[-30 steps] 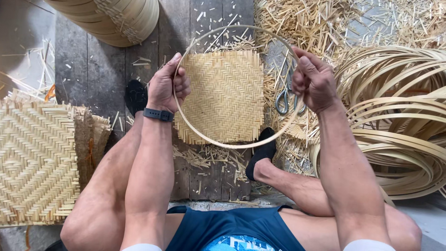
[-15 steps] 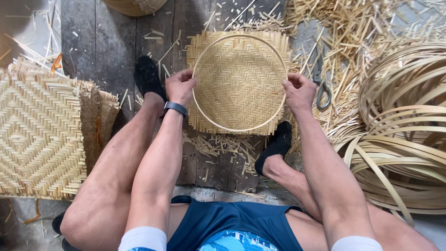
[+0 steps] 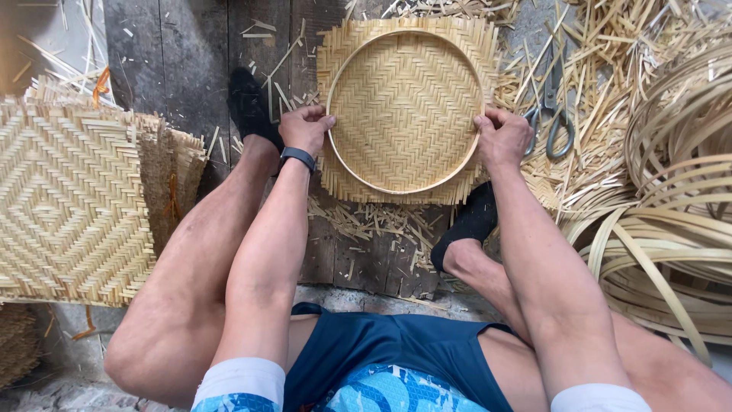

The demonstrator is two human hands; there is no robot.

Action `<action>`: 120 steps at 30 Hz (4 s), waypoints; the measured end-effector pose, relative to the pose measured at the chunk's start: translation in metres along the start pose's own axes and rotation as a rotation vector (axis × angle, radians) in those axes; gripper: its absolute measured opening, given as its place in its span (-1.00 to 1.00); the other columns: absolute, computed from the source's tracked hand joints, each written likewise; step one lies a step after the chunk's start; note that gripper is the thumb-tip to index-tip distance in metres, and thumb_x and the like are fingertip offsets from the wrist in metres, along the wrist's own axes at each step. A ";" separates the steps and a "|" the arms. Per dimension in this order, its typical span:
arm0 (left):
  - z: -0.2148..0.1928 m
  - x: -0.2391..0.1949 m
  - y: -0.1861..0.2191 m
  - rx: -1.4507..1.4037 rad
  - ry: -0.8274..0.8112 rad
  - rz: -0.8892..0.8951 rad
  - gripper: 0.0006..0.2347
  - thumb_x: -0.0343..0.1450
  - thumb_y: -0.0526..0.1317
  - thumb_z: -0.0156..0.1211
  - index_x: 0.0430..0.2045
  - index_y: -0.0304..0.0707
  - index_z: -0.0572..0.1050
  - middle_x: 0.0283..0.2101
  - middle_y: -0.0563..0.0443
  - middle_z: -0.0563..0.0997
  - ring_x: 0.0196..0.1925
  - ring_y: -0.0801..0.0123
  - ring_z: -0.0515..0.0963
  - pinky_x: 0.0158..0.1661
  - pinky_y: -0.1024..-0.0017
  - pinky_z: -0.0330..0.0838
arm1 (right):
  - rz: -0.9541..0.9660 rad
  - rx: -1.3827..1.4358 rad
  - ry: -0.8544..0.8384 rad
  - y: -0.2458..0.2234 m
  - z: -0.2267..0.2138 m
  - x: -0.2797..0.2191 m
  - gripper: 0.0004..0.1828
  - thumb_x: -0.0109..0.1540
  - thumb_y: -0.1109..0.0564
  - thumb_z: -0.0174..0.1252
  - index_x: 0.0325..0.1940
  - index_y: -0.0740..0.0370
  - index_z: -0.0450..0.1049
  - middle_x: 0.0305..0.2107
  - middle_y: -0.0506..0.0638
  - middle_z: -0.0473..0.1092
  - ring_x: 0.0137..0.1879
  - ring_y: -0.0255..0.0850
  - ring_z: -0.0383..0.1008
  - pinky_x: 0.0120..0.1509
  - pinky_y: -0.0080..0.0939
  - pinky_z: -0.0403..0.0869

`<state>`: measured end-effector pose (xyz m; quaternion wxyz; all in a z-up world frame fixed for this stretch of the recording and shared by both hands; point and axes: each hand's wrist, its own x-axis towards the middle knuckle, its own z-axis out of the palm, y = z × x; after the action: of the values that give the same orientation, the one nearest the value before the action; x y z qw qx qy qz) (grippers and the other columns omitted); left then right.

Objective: The person assembles round bamboo trays by placing a circular bamboo frame over a square woven mat, trimming the excess mat with shears, and stacking the finished trays. The process is repeated multiple times.

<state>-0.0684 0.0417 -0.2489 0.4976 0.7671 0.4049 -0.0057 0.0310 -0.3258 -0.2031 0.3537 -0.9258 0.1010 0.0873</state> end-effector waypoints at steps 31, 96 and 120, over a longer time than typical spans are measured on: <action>0.008 0.010 -0.031 -0.171 -0.085 -0.160 -0.84 0.23 -0.36 0.53 -0.41 -0.40 0.68 -0.44 0.02 0.71 -0.46 0.53 0.63 -0.40 0.54 0.54 | -0.013 0.036 -0.052 0.034 0.011 0.024 -0.80 0.13 0.10 0.50 -0.20 0.18 0.70 -0.50 0.01 0.59 -0.45 -0.33 0.51 -0.30 -0.28 0.47; 0.100 0.096 0.081 0.220 0.077 0.798 -0.59 0.59 0.08 0.05 -0.42 -0.27 0.65 -0.32 -0.10 0.69 -0.32 0.25 0.64 -0.23 0.32 0.55 | 0.088 -0.013 -0.430 -0.015 0.092 0.120 -0.24 0.40 -0.28 -0.31 -0.21 0.41 0.58 -0.21 0.47 0.50 0.02 0.33 0.50 0.20 0.13 0.38; -0.004 0.029 -0.059 -0.218 0.323 0.101 -0.69 0.42 -0.06 0.26 -0.23 -0.42 0.63 -0.27 -0.08 0.72 -0.23 0.35 0.64 -0.11 0.37 0.51 | -0.201 -0.788 -0.360 -0.097 -0.246 0.025 -0.56 0.51 -0.15 -0.07 0.02 0.26 0.50 -0.15 0.20 0.49 -0.03 -0.01 0.51 0.16 0.12 0.48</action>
<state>-0.0872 0.0736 -0.3033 0.5061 0.7189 0.4387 0.1862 0.1012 -0.4239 0.0336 -0.0075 -0.9652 -0.0935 0.2442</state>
